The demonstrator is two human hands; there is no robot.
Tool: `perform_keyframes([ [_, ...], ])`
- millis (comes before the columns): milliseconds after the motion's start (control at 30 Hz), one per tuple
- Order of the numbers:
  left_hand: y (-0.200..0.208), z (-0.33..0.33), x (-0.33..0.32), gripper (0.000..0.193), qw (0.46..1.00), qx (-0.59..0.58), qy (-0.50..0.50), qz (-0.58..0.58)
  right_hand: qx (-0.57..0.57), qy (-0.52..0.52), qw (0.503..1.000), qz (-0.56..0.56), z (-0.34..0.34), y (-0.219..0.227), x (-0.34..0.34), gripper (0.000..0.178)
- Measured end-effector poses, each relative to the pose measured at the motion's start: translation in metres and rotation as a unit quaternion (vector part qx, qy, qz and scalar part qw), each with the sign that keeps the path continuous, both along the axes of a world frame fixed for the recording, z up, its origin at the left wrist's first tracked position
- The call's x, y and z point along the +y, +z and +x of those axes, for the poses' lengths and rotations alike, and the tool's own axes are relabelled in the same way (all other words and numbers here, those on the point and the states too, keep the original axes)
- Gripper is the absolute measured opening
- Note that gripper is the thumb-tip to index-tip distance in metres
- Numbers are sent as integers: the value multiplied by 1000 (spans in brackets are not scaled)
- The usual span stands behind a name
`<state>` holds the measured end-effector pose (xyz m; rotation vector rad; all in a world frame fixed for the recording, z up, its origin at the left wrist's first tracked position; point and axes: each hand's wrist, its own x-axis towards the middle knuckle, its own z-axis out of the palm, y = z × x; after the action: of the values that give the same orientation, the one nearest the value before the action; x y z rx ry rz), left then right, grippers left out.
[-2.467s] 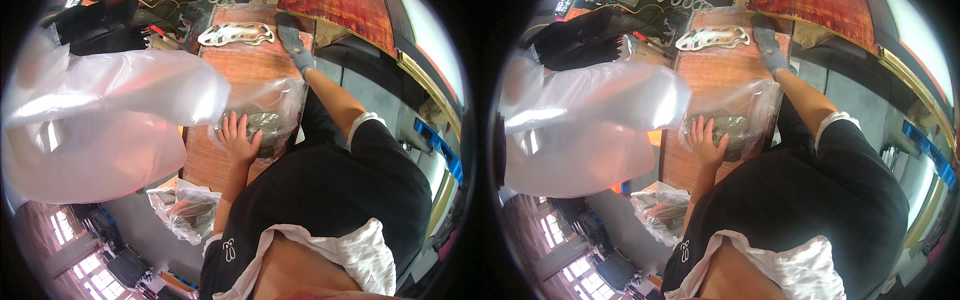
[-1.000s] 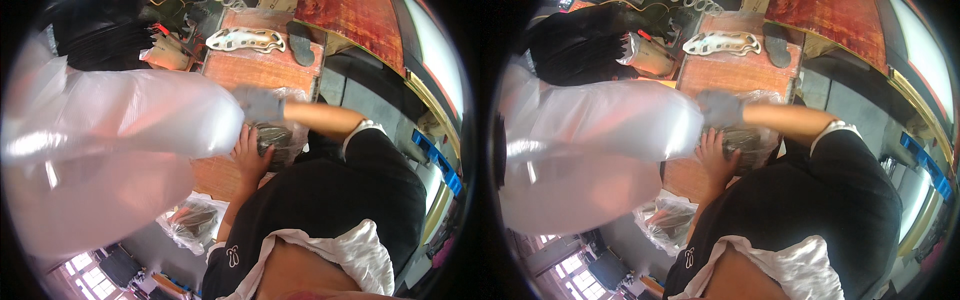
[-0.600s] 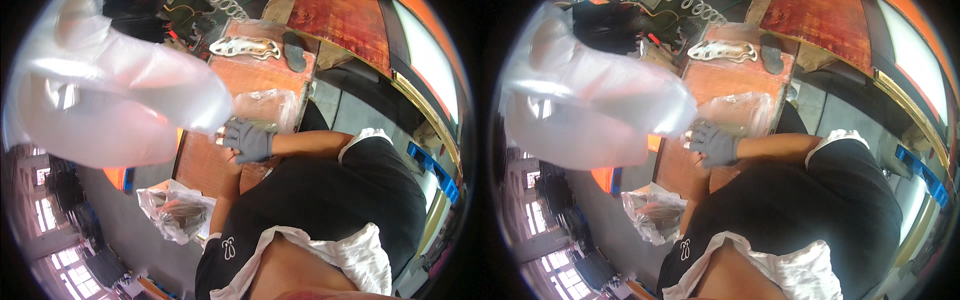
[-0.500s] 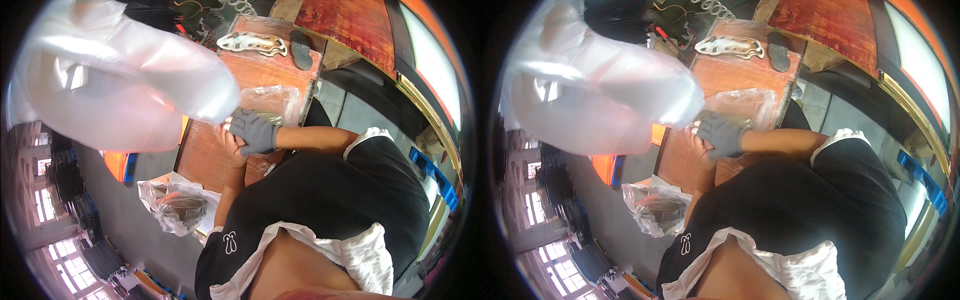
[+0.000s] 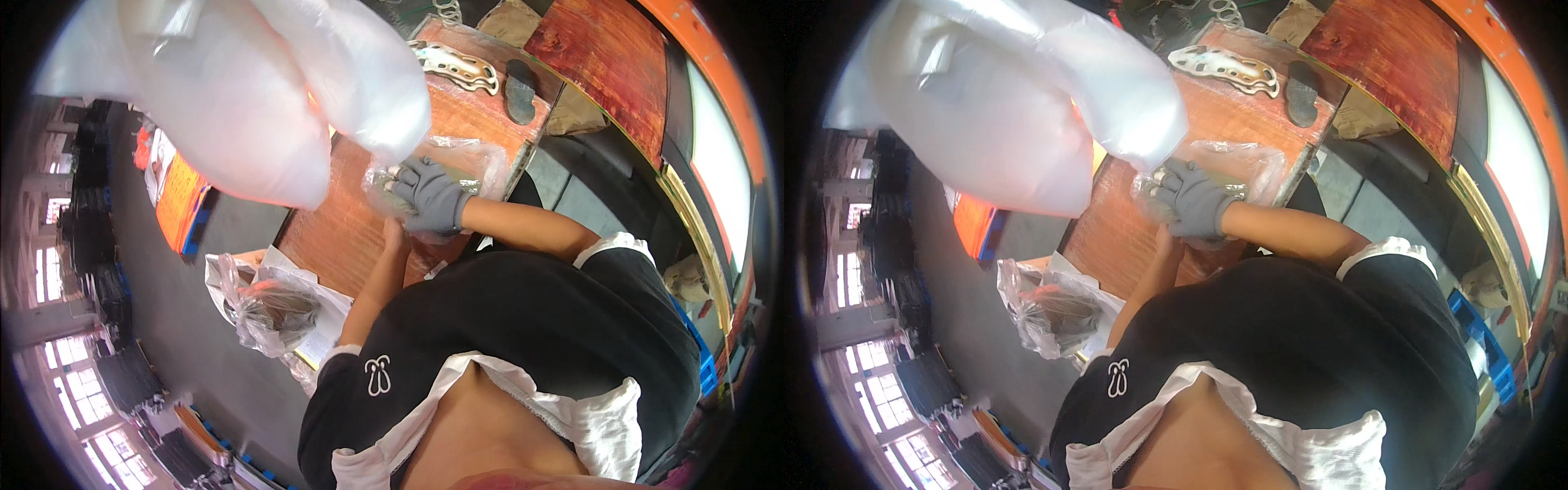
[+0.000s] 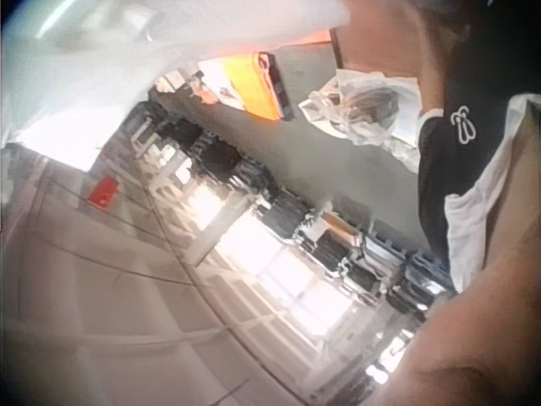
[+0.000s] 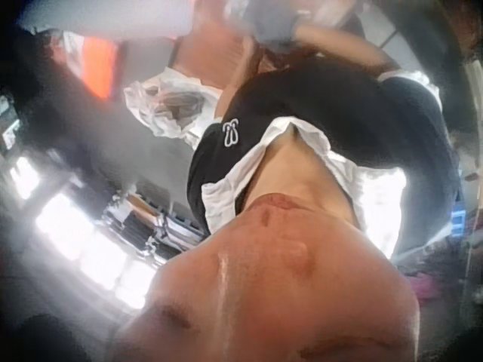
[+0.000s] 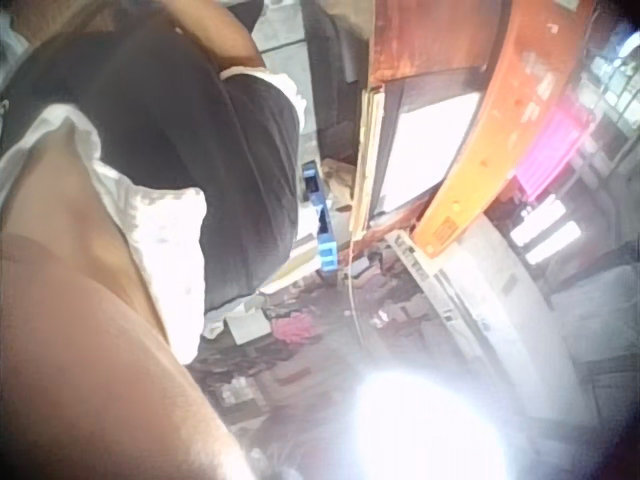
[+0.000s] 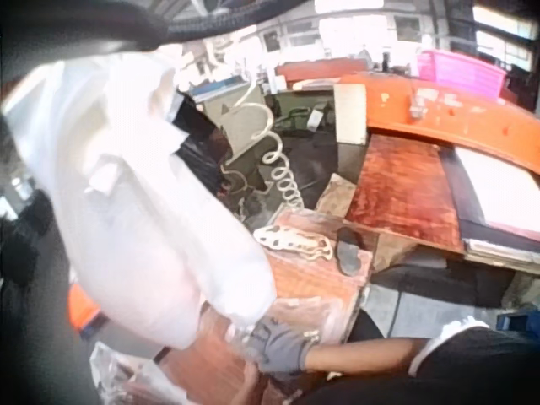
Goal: The person places a stack of green circular parts into a clear plastic bag on a wooden table. They then gather the top of the bag, twist it closed, and tie it with a white tie-wrap. Finally, they place the sealed package on the floor next to other similar packages.
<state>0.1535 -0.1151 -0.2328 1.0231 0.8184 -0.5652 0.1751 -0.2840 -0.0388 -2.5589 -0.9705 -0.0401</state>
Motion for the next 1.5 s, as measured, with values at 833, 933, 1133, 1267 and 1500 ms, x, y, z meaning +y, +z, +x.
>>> perform_keyframes([
  [833,-8,60,-26,53,979,-98,61,-169,197,-61,974,90,74,-21,-74,65],
  [933,-3,69,-31,54,978,-109,69,-166,217,-87,957,170,84,-33,-90,62],
  [1133,27,78,-31,55,972,-134,69,-183,463,-146,777,400,125,-86,-135,65],
  [1267,36,85,-29,56,961,-147,72,-223,447,-258,820,249,137,-118,-172,76],
  [1500,39,91,-24,58,926,-138,85,-340,486,-239,823,172,143,-111,-184,81],
])
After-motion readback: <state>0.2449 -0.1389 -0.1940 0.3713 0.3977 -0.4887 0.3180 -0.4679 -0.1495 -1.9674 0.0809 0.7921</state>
